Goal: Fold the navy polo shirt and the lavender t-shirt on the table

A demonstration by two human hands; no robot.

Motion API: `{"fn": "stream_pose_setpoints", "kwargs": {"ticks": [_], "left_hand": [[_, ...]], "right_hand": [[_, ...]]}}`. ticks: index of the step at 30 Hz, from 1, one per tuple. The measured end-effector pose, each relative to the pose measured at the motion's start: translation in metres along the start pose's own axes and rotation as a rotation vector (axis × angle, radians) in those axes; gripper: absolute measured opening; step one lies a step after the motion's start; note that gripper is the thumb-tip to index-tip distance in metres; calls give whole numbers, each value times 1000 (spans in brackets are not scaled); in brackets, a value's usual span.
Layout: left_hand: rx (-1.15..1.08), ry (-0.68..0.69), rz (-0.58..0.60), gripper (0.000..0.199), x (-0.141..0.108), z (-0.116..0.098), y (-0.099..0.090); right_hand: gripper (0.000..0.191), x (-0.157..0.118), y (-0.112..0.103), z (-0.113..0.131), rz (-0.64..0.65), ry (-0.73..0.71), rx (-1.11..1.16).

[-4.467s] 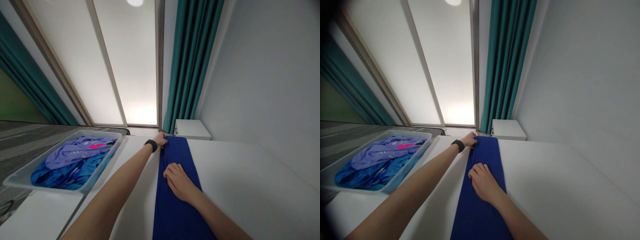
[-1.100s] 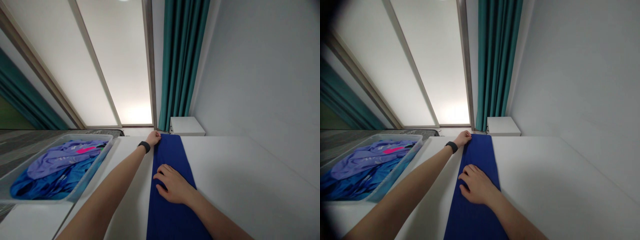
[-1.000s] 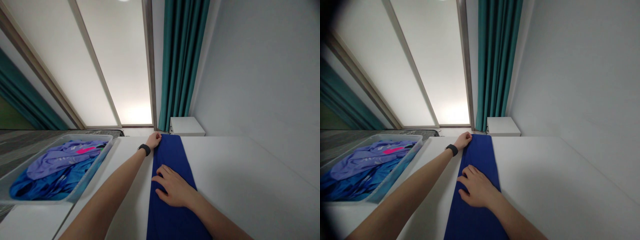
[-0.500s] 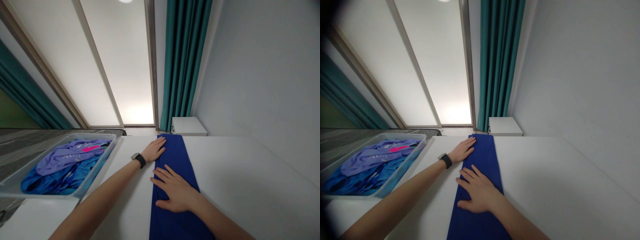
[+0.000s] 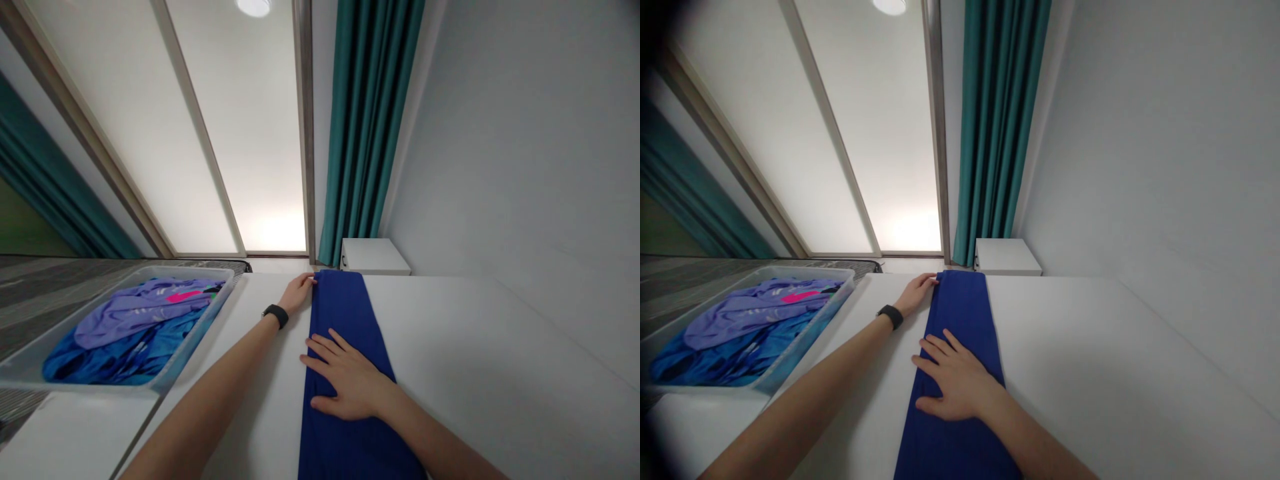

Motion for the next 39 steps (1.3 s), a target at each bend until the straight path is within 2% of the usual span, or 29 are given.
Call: {"fn": "stream_pose_setpoints", "kwargs": {"ticks": [4,8,11,17,24,31,35,39], "left_hand": [[-5,-107,-17,30,28,-4,1],[65,-197,-47,18,58,-13,12],[125,-246,-77,25,75,-19,20],[154,-224,-87,23,88,-23,31],[70,-120,-121,23,87,-15,29],[56,77,-136,13,75,-7,29],[57,156,-154,21,52,-1,22],[100,297,-87,28,15,0,16]], "right_hand": [[68,0,-1,1,0,8,20],[68,-1,-2,0,3,8,42],[68,-1,-3,0,-4,10,52],[66,-1,-4,-1,-22,7,45],[68,-2,-5,0,2,11,54],[68,0,-8,2,27,20,55],[68,-1,-7,1,32,21,52],[67,-1,-5,1,21,18,44]]}}
Point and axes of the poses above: each hand's wrist, its own x-axis towards the middle knuckle, its own y-axis out of the palm, z = x × y, the point moved 2 cm from there along x, towards the middle knuckle, and after that the axes turned 14 degrees about -y, right-handed, at the moved point
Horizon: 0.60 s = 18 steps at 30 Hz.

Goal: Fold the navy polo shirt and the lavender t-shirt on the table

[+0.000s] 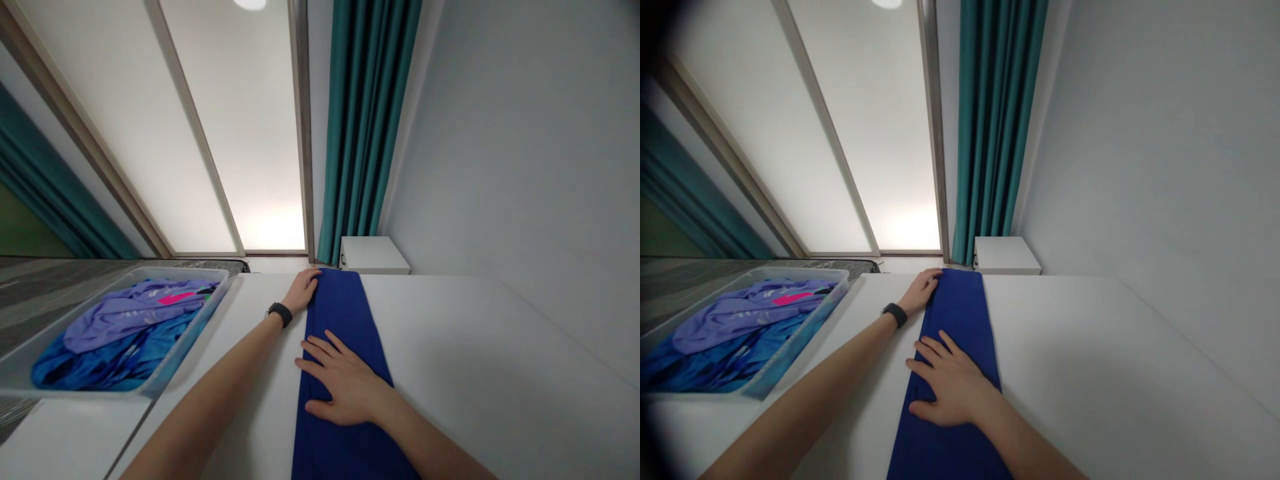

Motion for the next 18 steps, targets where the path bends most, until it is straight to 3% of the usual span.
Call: {"fn": "stream_pose_setpoints", "kwargs": {"ticks": [5,12,18], "left_hand": [[239,194,137,34,-43,-8,-9],[413,134,186,44,-70,-13,-18],[459,123,192,45,-75,-21,-17]], "right_hand": [[68,1,5,-3,22,-8,-35],[68,3,8,-2,35,2,-67],[74,-4,11,21,42,10,-34]]}}
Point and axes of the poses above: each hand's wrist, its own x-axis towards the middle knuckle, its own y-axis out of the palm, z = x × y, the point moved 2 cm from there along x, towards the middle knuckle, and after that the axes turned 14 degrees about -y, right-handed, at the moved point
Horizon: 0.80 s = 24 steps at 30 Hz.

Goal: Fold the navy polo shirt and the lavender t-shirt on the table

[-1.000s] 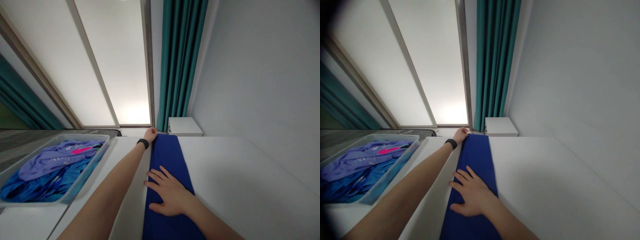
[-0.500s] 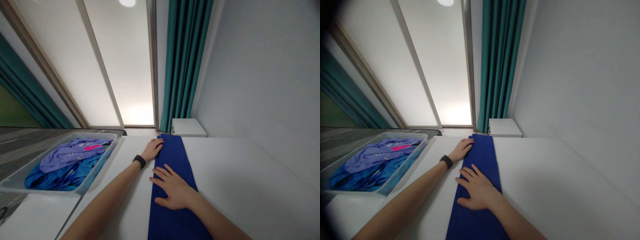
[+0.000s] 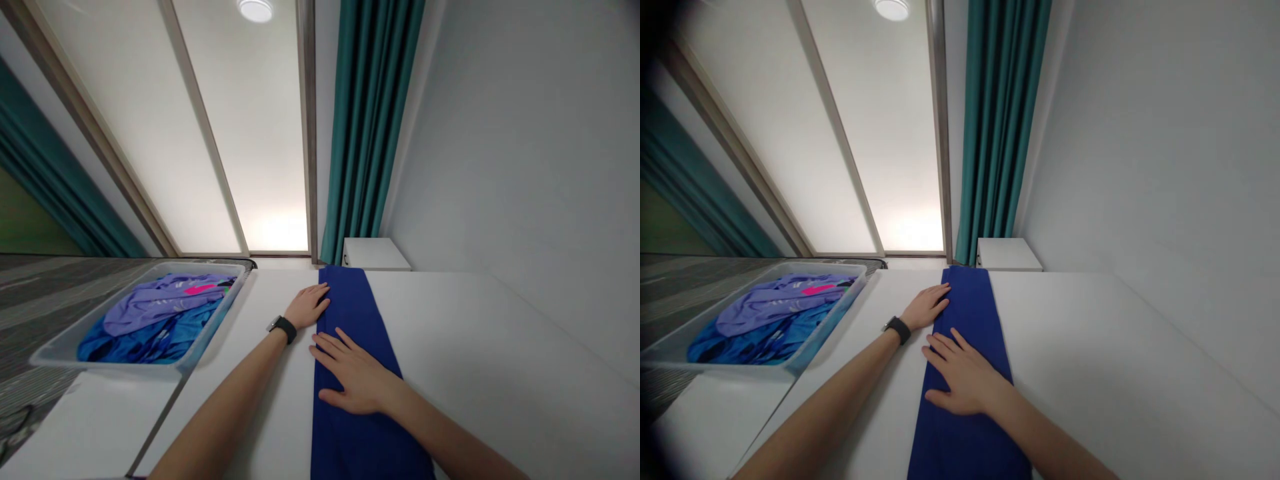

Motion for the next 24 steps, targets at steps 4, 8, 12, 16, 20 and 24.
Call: {"fn": "stream_pose_setpoints", "kwargs": {"ticks": [4,8,12,16,20,24], "left_hand": [[-31,-4,-39,43,-13,-5,-3],[-113,43,-76,36,-42,-13,-11],[-217,94,17,24,-79,-26,-19],[-397,-7,83,20,-113,-36,-24],[-460,-131,115,21,-137,-45,-26],[-491,-204,143,22,-154,-54,-26]], "right_hand": [[75,-15,5,14,-25,45,10],[69,-37,14,21,-88,151,-25],[66,-57,24,28,-119,196,-51],[64,-63,26,34,-128,181,-73],[63,-61,23,35,-128,188,-80],[63,-60,22,36,-137,188,-82]]}}
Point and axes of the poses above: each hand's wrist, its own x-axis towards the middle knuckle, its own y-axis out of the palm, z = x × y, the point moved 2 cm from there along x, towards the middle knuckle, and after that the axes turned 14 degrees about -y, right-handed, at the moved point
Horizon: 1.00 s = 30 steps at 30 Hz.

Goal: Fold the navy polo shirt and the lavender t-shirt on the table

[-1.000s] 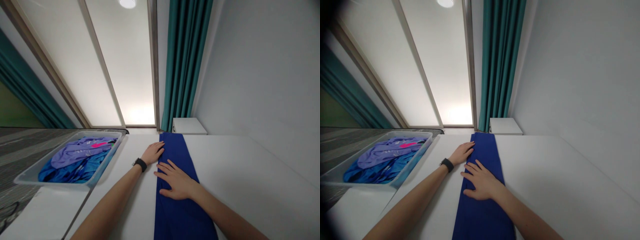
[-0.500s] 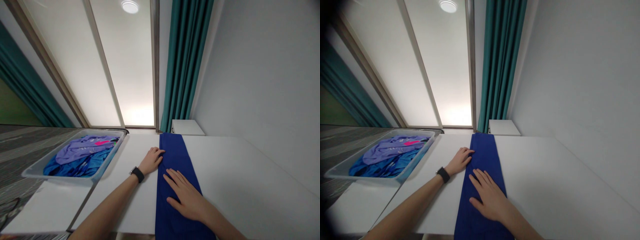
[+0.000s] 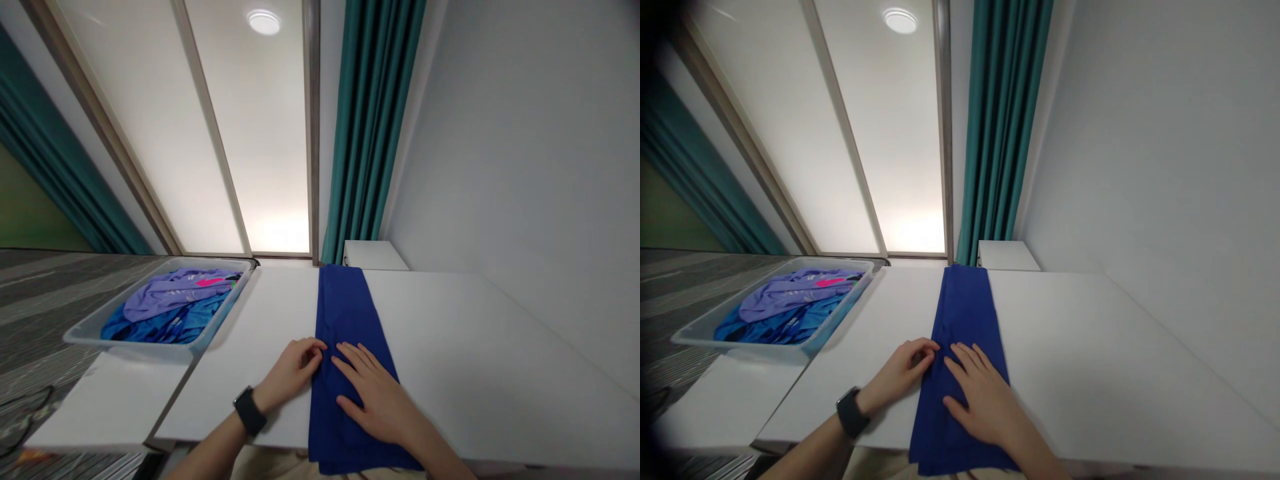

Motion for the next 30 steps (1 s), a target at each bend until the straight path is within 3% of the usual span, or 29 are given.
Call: {"fn": "stream_pose_setpoints", "kwargs": {"ticks": [4,9,15,19,21,25,30], "left_hand": [[51,19,8,21,-13,-2,4],[150,218,-12,32,-26,-6,-4],[387,462,241,45,-45,-24,-10],[487,540,379,85,-58,-24,4],[563,549,374,95,-62,-21,13],[684,529,254,81,-67,-15,28],[675,511,206,72,-71,-17,35]], "right_hand": [[61,-3,0,2,0,-2,-1],[59,-17,-2,3,-26,-22,-5],[52,-40,0,3,-87,-2,-17],[54,-55,2,12,-71,-42,-58],[62,-63,2,18,-45,-85,-85],[81,-72,10,27,-9,-133,-154],[72,-75,24,30,-95,-165,-316]]}}
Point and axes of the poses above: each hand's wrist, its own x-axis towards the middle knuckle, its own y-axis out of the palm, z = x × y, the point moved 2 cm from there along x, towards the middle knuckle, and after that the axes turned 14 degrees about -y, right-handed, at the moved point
